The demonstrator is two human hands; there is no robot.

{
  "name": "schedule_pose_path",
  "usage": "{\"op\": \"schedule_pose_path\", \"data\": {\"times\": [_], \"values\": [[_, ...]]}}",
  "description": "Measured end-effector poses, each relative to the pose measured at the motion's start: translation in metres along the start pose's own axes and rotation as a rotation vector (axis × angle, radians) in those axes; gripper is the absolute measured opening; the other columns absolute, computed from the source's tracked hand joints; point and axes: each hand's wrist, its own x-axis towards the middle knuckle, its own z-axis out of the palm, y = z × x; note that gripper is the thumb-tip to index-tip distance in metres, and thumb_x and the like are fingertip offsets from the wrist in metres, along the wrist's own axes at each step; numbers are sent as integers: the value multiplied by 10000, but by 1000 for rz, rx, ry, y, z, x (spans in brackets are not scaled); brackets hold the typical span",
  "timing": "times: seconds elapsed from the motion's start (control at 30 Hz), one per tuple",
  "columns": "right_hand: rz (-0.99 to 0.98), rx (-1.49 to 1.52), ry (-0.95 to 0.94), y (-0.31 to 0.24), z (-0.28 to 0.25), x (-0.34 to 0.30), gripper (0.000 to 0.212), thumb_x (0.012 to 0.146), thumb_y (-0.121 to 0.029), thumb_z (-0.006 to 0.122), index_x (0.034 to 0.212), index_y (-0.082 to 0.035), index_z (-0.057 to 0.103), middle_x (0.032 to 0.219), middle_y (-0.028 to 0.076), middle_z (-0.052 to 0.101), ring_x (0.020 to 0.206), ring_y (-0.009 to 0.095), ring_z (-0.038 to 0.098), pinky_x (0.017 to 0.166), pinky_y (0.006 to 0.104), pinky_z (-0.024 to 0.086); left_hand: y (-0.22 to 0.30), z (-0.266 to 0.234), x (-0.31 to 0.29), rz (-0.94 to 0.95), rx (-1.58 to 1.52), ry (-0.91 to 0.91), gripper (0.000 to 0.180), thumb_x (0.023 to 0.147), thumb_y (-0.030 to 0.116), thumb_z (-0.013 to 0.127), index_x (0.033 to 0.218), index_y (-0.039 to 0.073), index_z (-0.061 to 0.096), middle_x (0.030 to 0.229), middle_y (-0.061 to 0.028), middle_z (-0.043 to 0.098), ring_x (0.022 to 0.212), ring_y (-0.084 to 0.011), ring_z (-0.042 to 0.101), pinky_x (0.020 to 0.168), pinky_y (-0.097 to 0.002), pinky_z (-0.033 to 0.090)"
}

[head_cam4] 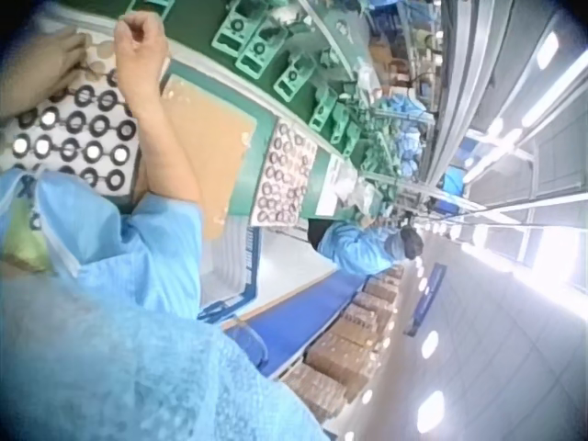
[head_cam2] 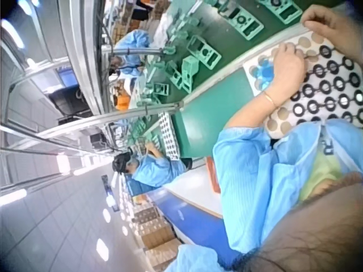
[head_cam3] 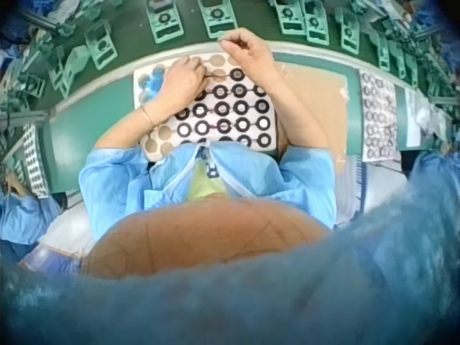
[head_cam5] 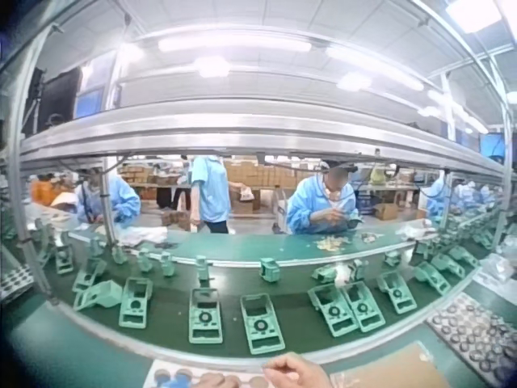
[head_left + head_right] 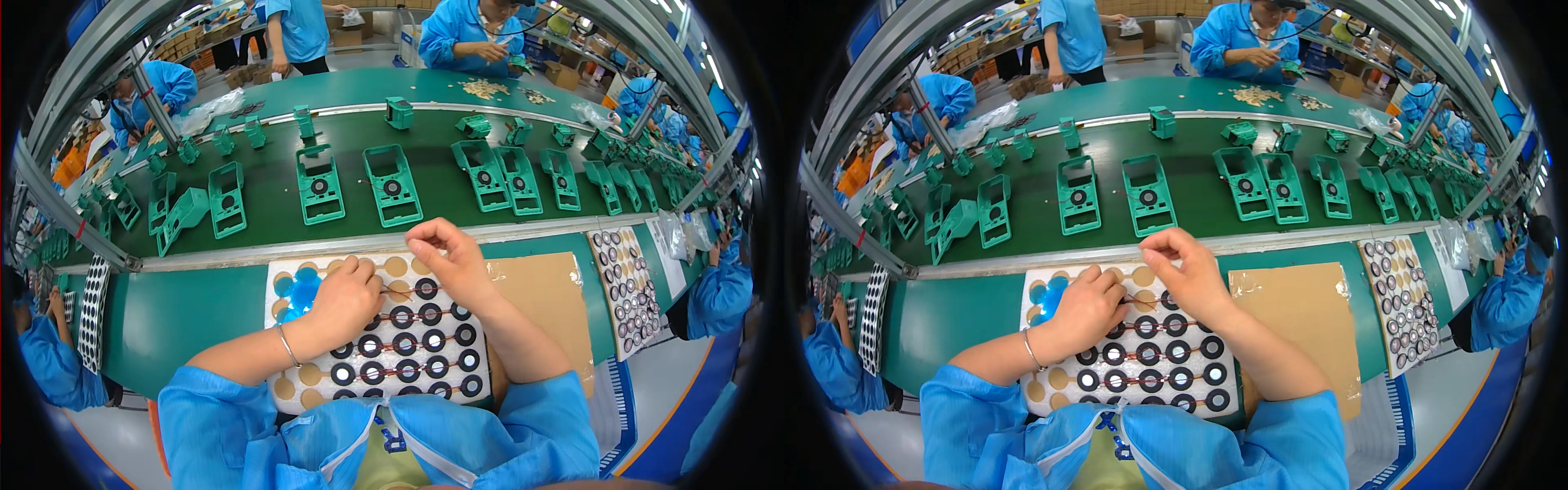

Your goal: The person places small circular electronic components into green plastic housings by hand on an assembly line.

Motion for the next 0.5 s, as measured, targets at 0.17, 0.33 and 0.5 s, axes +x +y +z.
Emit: {"op": "schedule_pose_path", "data": {"times": [0.17,0.33,0.5], "values": [[-31,-89,-55,5,9,-7,136,834,-105,597,946,-28,593,885,38,584,819,105,551,752,244,454,-1,7,2,-36,-84,39,152,657,113,659,739,26,565,809,-110,534,796,-283,512,692,-359,450],[-37,14,-78,23,14,3,172,845,-118,583,977,-13,548,882,51,574,821,105,559,746,256,471,2,-9,-2,-160,-162,87,115,649,30,609,744,22,544,745,-141,535,708,-324,542,626,-421,453],[240,453,-219,29,13,10,182,835,-168,601,968,-55,548,801,45,599,754,142,590,687,294,513,-12,-36,-12,-330,-701,166,24,783,18,577,782,43,578,789,-66,624,698,-213,611,671,-282,490]]}}
